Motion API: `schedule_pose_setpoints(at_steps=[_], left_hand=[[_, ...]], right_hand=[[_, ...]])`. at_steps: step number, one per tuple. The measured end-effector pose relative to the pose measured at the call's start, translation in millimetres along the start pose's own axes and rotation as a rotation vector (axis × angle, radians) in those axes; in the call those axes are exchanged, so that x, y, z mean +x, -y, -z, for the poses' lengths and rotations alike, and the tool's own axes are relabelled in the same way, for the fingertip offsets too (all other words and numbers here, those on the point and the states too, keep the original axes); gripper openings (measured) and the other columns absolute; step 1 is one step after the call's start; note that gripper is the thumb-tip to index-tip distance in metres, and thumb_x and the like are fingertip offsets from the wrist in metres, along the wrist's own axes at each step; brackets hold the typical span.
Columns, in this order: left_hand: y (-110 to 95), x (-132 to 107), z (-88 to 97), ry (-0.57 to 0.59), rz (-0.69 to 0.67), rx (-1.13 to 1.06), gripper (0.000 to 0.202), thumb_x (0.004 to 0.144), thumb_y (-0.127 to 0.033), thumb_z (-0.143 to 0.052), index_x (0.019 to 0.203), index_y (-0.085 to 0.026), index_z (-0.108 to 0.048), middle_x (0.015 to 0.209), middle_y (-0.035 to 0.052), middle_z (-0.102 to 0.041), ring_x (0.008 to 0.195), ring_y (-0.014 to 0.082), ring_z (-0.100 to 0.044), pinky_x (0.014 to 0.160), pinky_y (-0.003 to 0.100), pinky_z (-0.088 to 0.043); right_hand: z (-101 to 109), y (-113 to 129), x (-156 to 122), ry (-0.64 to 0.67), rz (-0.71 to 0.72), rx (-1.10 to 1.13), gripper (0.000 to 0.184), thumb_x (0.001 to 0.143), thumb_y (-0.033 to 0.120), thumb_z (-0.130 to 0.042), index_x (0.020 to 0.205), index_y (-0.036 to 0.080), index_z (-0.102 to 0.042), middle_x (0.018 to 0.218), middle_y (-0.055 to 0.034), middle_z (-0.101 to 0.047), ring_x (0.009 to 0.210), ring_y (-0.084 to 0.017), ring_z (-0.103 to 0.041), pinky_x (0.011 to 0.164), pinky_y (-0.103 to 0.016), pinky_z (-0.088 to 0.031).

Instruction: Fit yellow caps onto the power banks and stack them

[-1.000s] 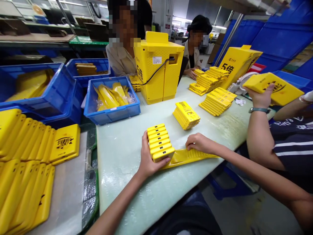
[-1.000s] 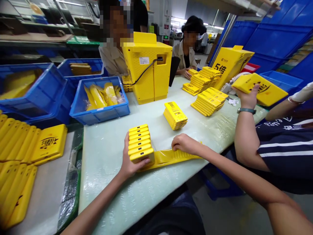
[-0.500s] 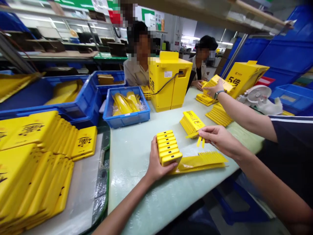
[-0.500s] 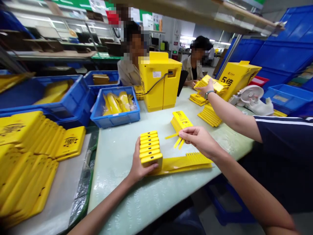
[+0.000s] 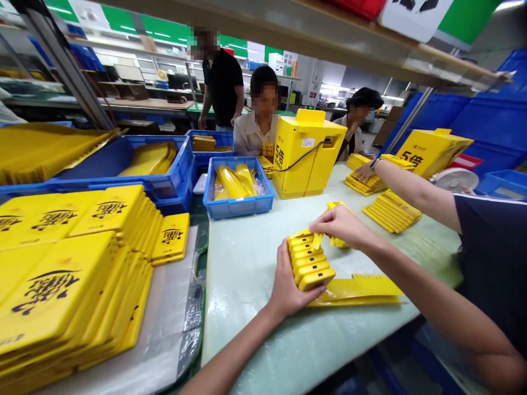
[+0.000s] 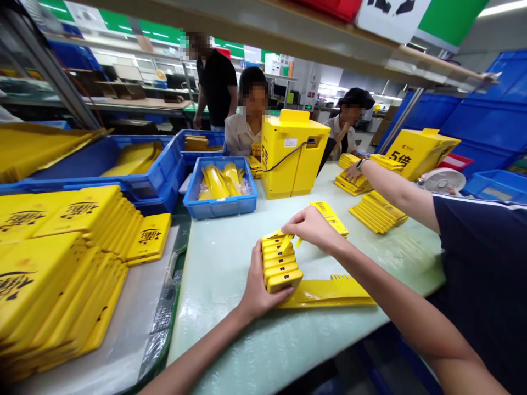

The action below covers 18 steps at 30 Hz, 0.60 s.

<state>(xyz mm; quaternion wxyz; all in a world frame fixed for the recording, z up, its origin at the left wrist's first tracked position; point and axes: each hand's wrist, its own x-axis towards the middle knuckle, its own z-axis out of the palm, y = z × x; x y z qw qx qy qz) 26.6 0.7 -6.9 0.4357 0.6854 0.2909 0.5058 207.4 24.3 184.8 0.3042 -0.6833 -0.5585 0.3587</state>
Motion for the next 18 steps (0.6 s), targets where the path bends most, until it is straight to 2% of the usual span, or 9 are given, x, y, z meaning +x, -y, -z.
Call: schedule_pose_setpoints(at_steps=[8,12,15,18], left_hand=[[1,-2,-2.3,-0.022,-0.007,0.056,0.135,0.071,-0.06,-0.102,0.174,-0.024,-0.021,0.168,0.0223,-0.046,0.16,0.0466,-0.051,0.136,0.068,-0.042],[0,-2,-3.3,-0.022,0.007,0.067,0.135,0.071,-0.06,-0.102,0.172,-0.026,-0.02,0.166,0.0219,-0.045,0.159,0.0471,-0.05,0.135,0.07,-0.042],[0,-1,-3.5,-0.014,0.011,0.075,0.135,0.072,-0.059,-0.101,0.172,-0.026,-0.018,0.166,0.022,-0.044,0.159,0.0474,-0.05,0.135,0.072,-0.042],[1,-2,-2.4,0.005,-0.005,0.094,0.135,0.073,-0.058,-0.1,0.173,-0.026,-0.017,0.167,0.0224,-0.044,0.159,0.0473,-0.05,0.136,0.072,-0.041]], right_hand=[[-2,12,3,0.006,0.033,-0.118,0.015,0.077,0.02,-0.078,0.063,0.015,-0.083,0.056,0.0007,-0.066,0.06,-0.013,-0.05,0.057,-0.027,-0.036],[-6,13,6,0.013,0.061,-0.193,0.015,0.08,0.015,-0.078,0.066,0.015,-0.083,0.061,-0.0016,-0.072,0.062,-0.014,-0.056,0.059,-0.027,-0.04],[-10,18,7,0.03,0.085,-0.372,0.016,0.083,0.01,-0.077,0.07,0.014,-0.085,0.071,-0.0066,-0.079,0.068,-0.018,-0.065,0.065,-0.028,-0.044],[-4,29,8,0.0,0.133,-0.679,0.02,0.081,0.005,-0.08,0.063,0.015,-0.079,0.072,-0.0109,-0.078,0.073,-0.021,-0.069,0.069,-0.032,-0.044]])
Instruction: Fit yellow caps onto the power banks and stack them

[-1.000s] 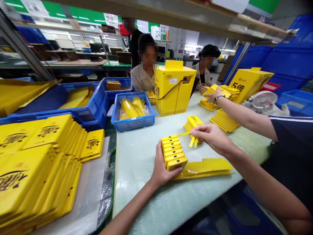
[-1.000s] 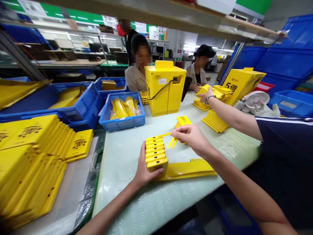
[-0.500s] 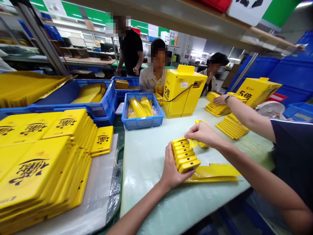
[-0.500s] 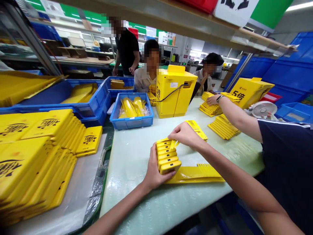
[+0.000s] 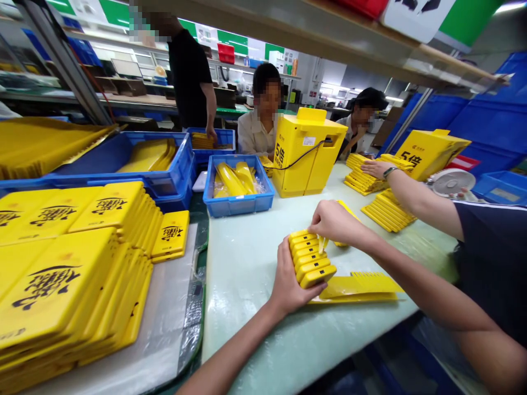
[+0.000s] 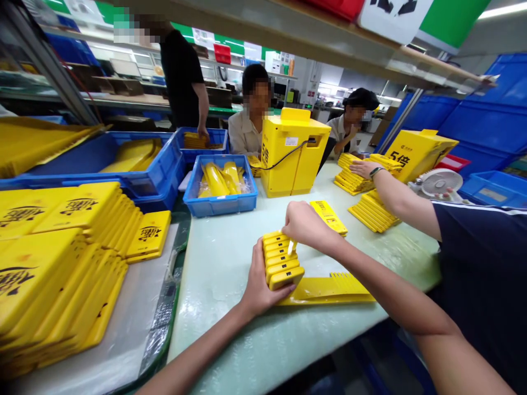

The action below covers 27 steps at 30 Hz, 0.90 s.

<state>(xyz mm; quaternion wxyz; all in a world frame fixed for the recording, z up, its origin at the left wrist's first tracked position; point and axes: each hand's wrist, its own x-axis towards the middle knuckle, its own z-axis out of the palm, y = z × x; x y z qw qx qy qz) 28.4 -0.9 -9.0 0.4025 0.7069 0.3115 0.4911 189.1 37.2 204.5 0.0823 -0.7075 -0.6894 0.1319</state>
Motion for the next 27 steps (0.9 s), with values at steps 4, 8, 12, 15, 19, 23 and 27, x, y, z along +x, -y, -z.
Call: schedule_pose_setpoints(at_steps=[4,8,12,15,19,23,27], left_hand=[[1,-1,1.2,-0.001,-0.02,0.033,0.135,0.073,-0.058,-0.101,0.174,-0.024,-0.017,0.169,0.0232,-0.042,0.162,0.0479,-0.047,0.137,0.071,-0.04],[1,-1,0.5,-0.002,-0.026,0.021,0.135,0.073,-0.059,-0.101,0.175,-0.024,-0.019,0.169,0.0232,-0.043,0.16,0.0475,-0.049,0.137,0.071,-0.041],[1,0,0.1,0.005,-0.024,0.02,0.136,0.073,-0.06,-0.1,0.175,-0.023,-0.017,0.171,0.0247,-0.041,0.164,0.0485,-0.046,0.138,0.072,-0.039],[1,0,0.8,0.008,-0.025,0.027,0.137,0.071,-0.058,-0.101,0.175,-0.022,-0.018,0.172,0.0242,-0.041,0.165,0.0485,-0.045,0.139,0.069,-0.039],[0,0,1.4,0.001,-0.018,0.015,0.136,0.072,-0.056,-0.101,0.175,-0.022,-0.019,0.171,0.0239,-0.042,0.164,0.0478,-0.046,0.138,0.069,-0.039],[0,0,0.5,-0.012,0.0,0.012,0.137,0.07,-0.053,-0.103,0.175,-0.023,-0.019,0.17,0.0234,-0.043,0.161,0.0473,-0.049,0.137,0.07,-0.041],[0,0,0.0,-0.018,0.006,0.016,0.138,0.068,-0.054,-0.103,0.174,-0.024,-0.021,0.17,0.0236,-0.044,0.161,0.0481,-0.049,0.136,0.071,-0.041]], right_hand=[[24,-17,-1,0.124,0.042,0.024,0.037,0.086,0.028,-0.088,0.055,0.017,-0.072,0.059,-0.0045,-0.063,0.06,-0.017,-0.053,0.063,-0.034,-0.035],[27,-46,-5,0.219,0.058,0.497,0.036,0.076,0.051,-0.09,0.087,0.017,-0.091,0.074,-0.0045,-0.076,0.066,-0.017,-0.058,0.067,-0.032,-0.045],[14,-58,-11,0.186,0.001,0.604,0.035,0.064,0.047,-0.094,0.082,0.018,-0.087,0.082,-0.0071,-0.081,0.079,-0.021,-0.067,0.076,-0.032,-0.053],[9,-56,-15,0.115,-0.006,0.599,0.029,0.067,0.043,-0.089,0.076,0.017,-0.079,0.078,-0.0055,-0.076,0.075,-0.018,-0.064,0.069,-0.029,-0.049],[1,-43,-19,0.091,-0.056,0.661,0.026,0.07,0.04,-0.081,0.079,0.016,-0.078,0.07,-0.0017,-0.069,0.062,-0.012,-0.052,0.055,-0.025,-0.037],[-13,-29,-18,0.008,-0.105,0.714,0.019,0.07,0.033,-0.077,0.074,0.014,-0.078,0.063,-0.0009,-0.066,0.057,-0.011,-0.048,0.05,-0.024,-0.032],[-23,-22,-19,-0.072,-0.072,0.702,0.011,0.07,0.024,-0.075,0.073,0.014,-0.079,0.066,-0.0029,-0.071,0.061,-0.013,-0.057,0.057,-0.023,-0.042]])
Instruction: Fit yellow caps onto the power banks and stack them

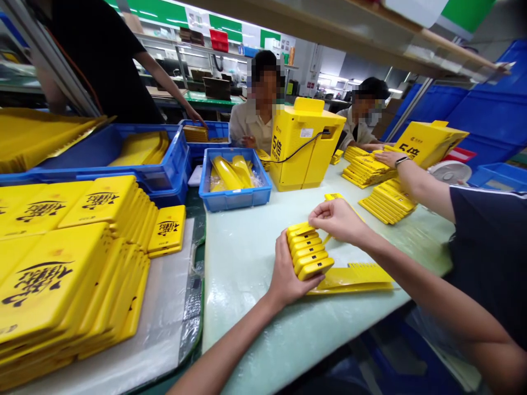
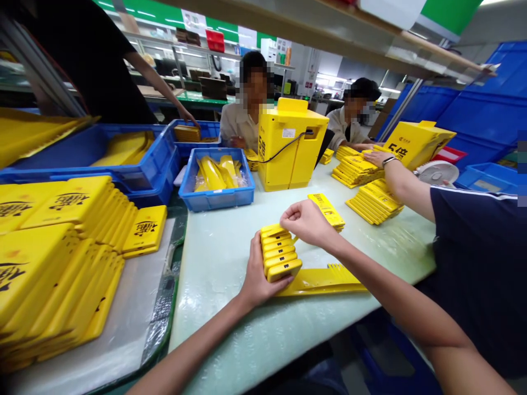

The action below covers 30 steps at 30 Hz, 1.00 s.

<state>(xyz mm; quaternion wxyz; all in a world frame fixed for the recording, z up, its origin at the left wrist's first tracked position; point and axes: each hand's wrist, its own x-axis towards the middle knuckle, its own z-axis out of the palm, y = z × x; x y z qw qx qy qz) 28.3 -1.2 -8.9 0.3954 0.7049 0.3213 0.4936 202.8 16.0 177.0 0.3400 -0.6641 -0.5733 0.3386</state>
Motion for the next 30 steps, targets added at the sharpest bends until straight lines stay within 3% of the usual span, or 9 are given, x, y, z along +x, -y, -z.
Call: schedule_pose_setpoints(at_steps=[5,13,24,27,30], left_hand=[[-2.9,0.8,0.7,0.017,-0.004,-0.022,0.133,0.072,-0.057,-0.1,0.173,-0.023,-0.021,0.169,0.0239,-0.043,0.161,0.047,-0.049,0.136,0.07,-0.042],[-0.4,-0.2,0.0,0.021,-0.001,0.003,0.137,0.071,-0.058,-0.101,0.174,-0.023,-0.016,0.172,0.0246,-0.039,0.164,0.0485,-0.044,0.138,0.072,-0.038],[-3.3,0.9,1.6,0.032,-0.016,0.002,0.134,0.072,-0.057,-0.1,0.173,-0.024,-0.019,0.17,0.0232,-0.041,0.163,0.0479,-0.046,0.137,0.071,-0.04],[-2.5,0.8,1.5,0.035,-0.022,0.001,0.133,0.073,-0.058,-0.099,0.173,-0.023,-0.019,0.17,0.0232,-0.041,0.163,0.0477,-0.046,0.138,0.071,-0.04],[-2.6,0.5,1.3,0.034,-0.025,-0.004,0.133,0.074,-0.059,-0.099,0.173,-0.023,-0.019,0.169,0.0236,-0.041,0.162,0.0477,-0.047,0.137,0.071,-0.041]], right_hand=[[-2.9,-3.4,-1.9,0.024,0.08,-0.015,0.01,0.074,0.021,-0.075,0.077,0.013,-0.081,0.065,-0.0011,-0.07,0.062,-0.013,-0.058,0.059,-0.024,-0.044],[-8.0,-3.8,-3.4,-0.006,0.002,0.032,0.004,0.074,0.016,-0.077,0.075,0.014,-0.08,0.066,-0.0018,-0.073,0.06,-0.013,-0.062,0.057,-0.023,-0.046],[-8.2,-0.5,5.9,0.085,0.009,-0.087,0.008,0.074,0.009,-0.075,0.075,0.015,-0.081,0.066,-0.0023,-0.074,0.061,-0.014,-0.062,0.055,-0.023,-0.044],[-6.9,1.1,3.1,0.082,0.006,-0.169,0.008,0.076,0.01,-0.075,0.073,0.016,-0.08,0.069,-0.003,-0.076,0.064,-0.016,-0.065,0.063,-0.027,-0.048],[-5.5,0.5,-2.6,0.036,0.001,-0.296,0.009,0.084,0.021,-0.078,0.078,0.019,-0.084,0.077,-0.0042,-0.08,0.077,-0.02,-0.071,0.084,-0.038,-0.055]])
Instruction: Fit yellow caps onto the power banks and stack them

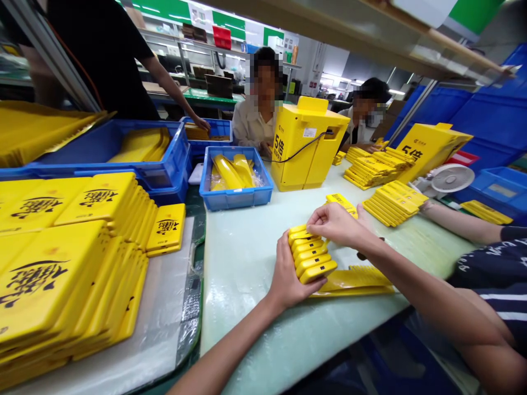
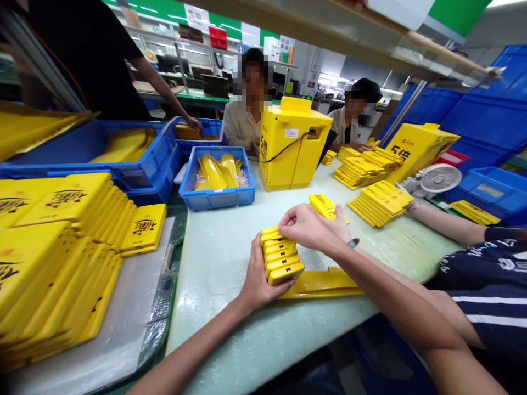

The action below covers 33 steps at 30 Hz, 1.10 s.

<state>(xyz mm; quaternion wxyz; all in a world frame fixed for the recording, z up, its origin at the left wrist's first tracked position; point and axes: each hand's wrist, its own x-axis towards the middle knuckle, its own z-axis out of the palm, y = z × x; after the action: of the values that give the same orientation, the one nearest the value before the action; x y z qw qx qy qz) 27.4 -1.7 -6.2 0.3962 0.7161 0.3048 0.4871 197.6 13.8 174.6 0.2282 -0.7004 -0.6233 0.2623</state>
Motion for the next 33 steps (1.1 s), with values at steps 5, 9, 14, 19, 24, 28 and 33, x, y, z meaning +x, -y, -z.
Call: schedule_pose_setpoints(at_steps=[5,9,14,19,24,28,33], left_hand=[[-1,-1,0.3,-0.002,0.016,-0.005,0.134,0.073,-0.056,-0.1,0.174,-0.024,-0.018,0.17,0.0231,-0.041,0.162,0.0478,-0.047,0.137,0.071,-0.041],[-2,0,0.6,-0.005,0.018,-0.001,0.134,0.072,-0.056,-0.1,0.174,-0.024,-0.019,0.17,0.0226,-0.042,0.163,0.0475,-0.047,0.138,0.07,-0.041],[-2,0,-0.1,0.005,0.011,0.014,0.134,0.074,-0.059,-0.1,0.174,-0.025,-0.016,0.17,0.0233,-0.04,0.163,0.048,-0.046,0.137,0.071,-0.041],[-2,0,0.1,0.016,-0.008,0.043,0.133,0.077,-0.061,-0.098,0.174,-0.025,-0.014,0.169,0.0235,-0.039,0.162,0.0487,-0.046,0.136,0.072,-0.041],[-1,0,1.2,0.014,-0.024,0.068,0.135,0.076,-0.062,-0.098,0.175,-0.026,-0.015,0.169,0.0225,-0.04,0.161,0.0491,-0.047,0.136,0.071,-0.043],[0,-1,1.3,0.008,-0.032,0.067,0.135,0.077,-0.063,-0.098,0.176,-0.025,-0.014,0.169,0.0229,-0.041,0.161,0.0484,-0.047,0.136,0.07,-0.043],[-1,-1,2.0,0.013,-0.029,0.09,0.136,0.076,-0.061,-0.098,0.176,-0.023,-0.013,0.17,0.0239,-0.04,0.163,0.0483,-0.047,0.135,0.069,-0.044]], right_hand=[[1,3,-3,-0.036,-0.037,-0.108,0.009,0.085,0.028,-0.08,0.082,0.023,-0.087,0.083,-0.0037,-0.082,0.084,-0.024,-0.075,0.09,-0.041,-0.053],[1,10,2,0.009,-0.07,0.035,0.006,0.077,0.013,-0.078,0.075,0.017,-0.082,0.074,-0.0045,-0.078,0.07,-0.018,-0.069,0.066,-0.027,-0.048],[-4,8,6,0.048,-0.043,0.262,0.01,0.074,0.006,-0.074,0.072,0.016,-0.076,0.064,-0.001,-0.07,0.06,-0.014,-0.06,0.056,-0.023,-0.044],[1,11,9,0.056,-0.026,0.061,0.012,0.077,0.008,-0.079,0.073,0.017,-0.072,0.06,0.0026,-0.064,0.059,-0.013,-0.056,0.057,-0.024,-0.041],[13,8,9,0.096,-0.036,0.122,0.03,0.079,0.035,-0.093,0.085,0.018,-0.069,0.057,0.0051,-0.061,0.054,-0.012,-0.051,0.055,-0.025,-0.037],[21,0,6,0.333,-0.073,0.309,0.049,0.07,0.057,-0.097,0.082,0.015,-0.075,0.064,0.0015,-0.065,0.058,-0.011,-0.048,0.054,-0.024,-0.034],[19,-1,13,0.414,0.009,0.31,0.03,0.068,0.04,-0.091,0.081,0.014,-0.083,0.072,-0.0027,-0.074,0.067,-0.014,-0.059,0.062,-0.025,-0.045]])
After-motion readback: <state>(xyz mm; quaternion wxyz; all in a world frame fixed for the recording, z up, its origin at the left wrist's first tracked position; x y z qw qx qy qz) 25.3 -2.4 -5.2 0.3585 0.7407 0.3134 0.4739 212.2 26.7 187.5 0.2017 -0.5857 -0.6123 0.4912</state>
